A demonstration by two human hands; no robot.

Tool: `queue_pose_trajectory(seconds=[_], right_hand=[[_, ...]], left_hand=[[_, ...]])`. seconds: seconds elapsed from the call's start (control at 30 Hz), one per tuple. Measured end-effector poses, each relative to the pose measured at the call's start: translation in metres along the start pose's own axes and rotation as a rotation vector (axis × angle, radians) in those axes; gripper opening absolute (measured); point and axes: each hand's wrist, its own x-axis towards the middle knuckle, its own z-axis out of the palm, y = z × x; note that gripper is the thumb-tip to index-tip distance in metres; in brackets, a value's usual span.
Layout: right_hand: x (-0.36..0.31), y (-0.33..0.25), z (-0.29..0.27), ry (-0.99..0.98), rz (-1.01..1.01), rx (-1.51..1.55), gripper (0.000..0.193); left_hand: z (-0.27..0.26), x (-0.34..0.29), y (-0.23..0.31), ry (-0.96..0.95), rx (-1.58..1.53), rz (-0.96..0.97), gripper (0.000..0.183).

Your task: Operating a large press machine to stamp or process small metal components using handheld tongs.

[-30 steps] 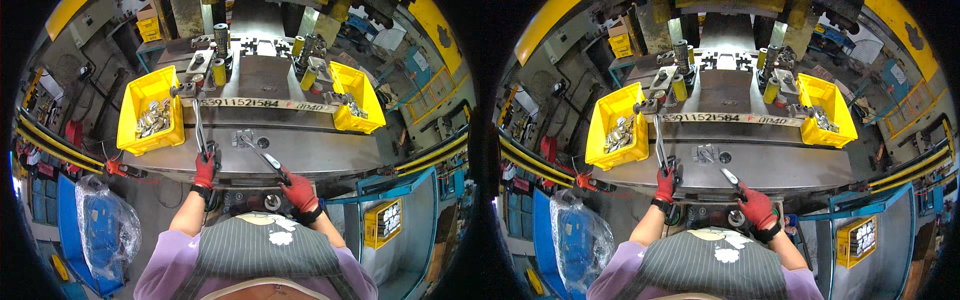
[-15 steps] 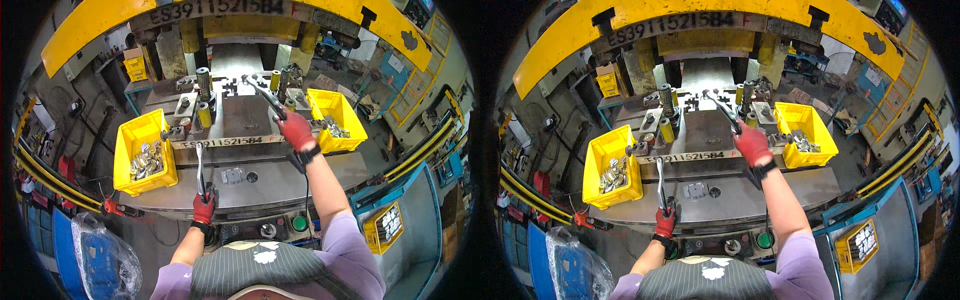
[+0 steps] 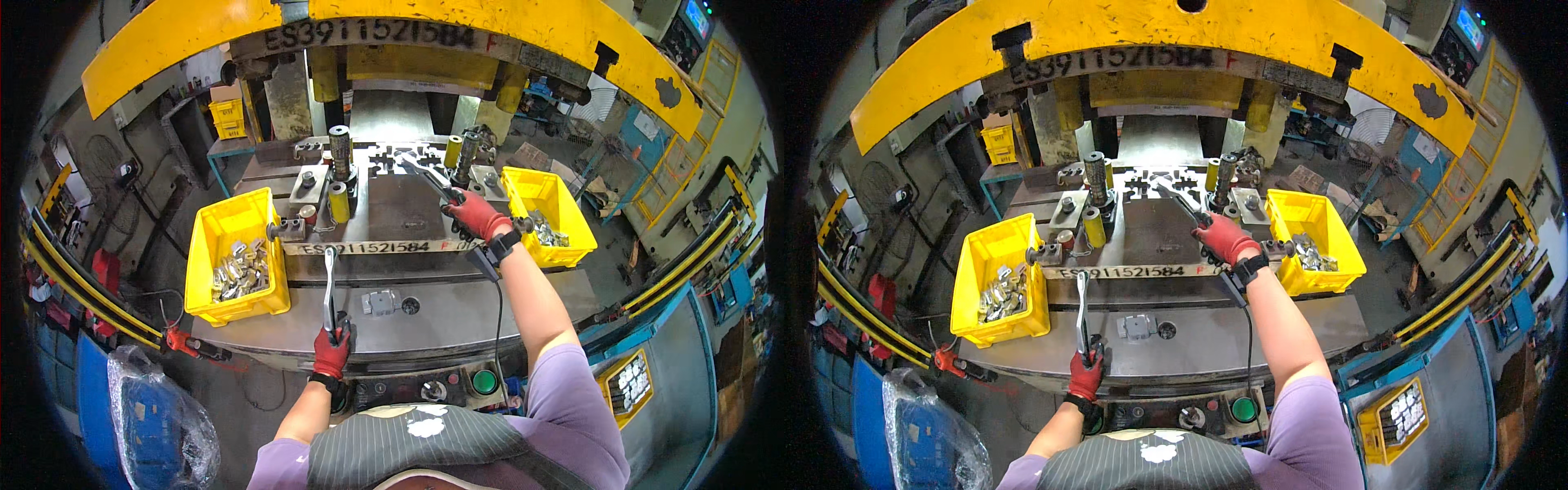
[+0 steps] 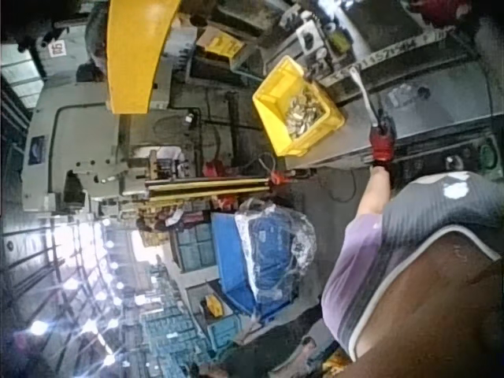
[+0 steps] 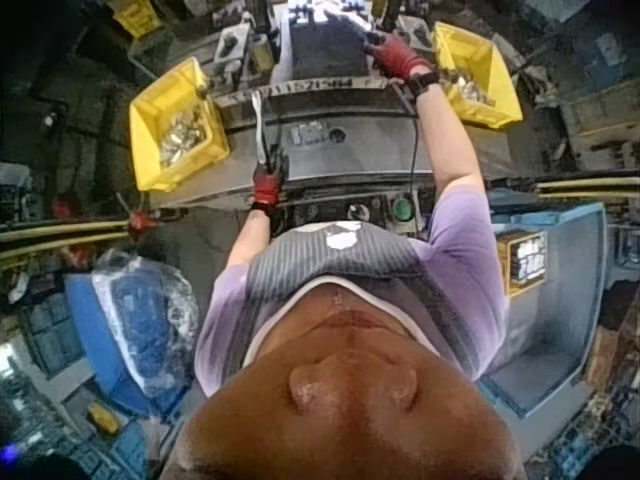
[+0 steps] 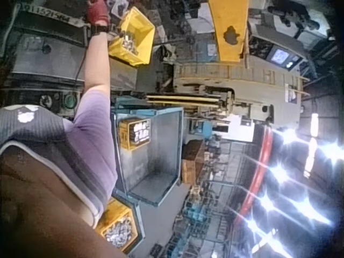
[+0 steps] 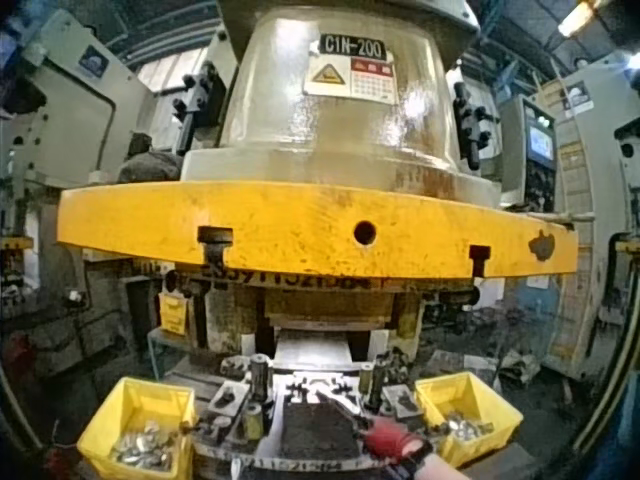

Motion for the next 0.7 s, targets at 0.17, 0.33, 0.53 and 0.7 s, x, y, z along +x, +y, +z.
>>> queue_pose_trajectory(seconds=[0.17,0.33,0.53,0.7], right_hand=[[0.017,0.053,0.011,-0.32,0.362,1.051,0.024],[0.0,-0.017,0.022,-0.235,0.276,1.281,0.02],[-0.004,-0.034,0.039,-0.059,0.224,0.946,0.016],[-0.003,0.032,0.042,0.23,0.142,1.379,0.019]], left_hand=[[0.011,0.005,-0.008,0.004,-0.052,0.093,0.031],[0.002,-0.001,-0.001,0.018,0.033,0.045,0.033],[0.002,-0.001,-0.015,0.006,0.057,0.083,0.034],[0.02,0.006,0.004,-0.033,0.027,0.048,0.033]])
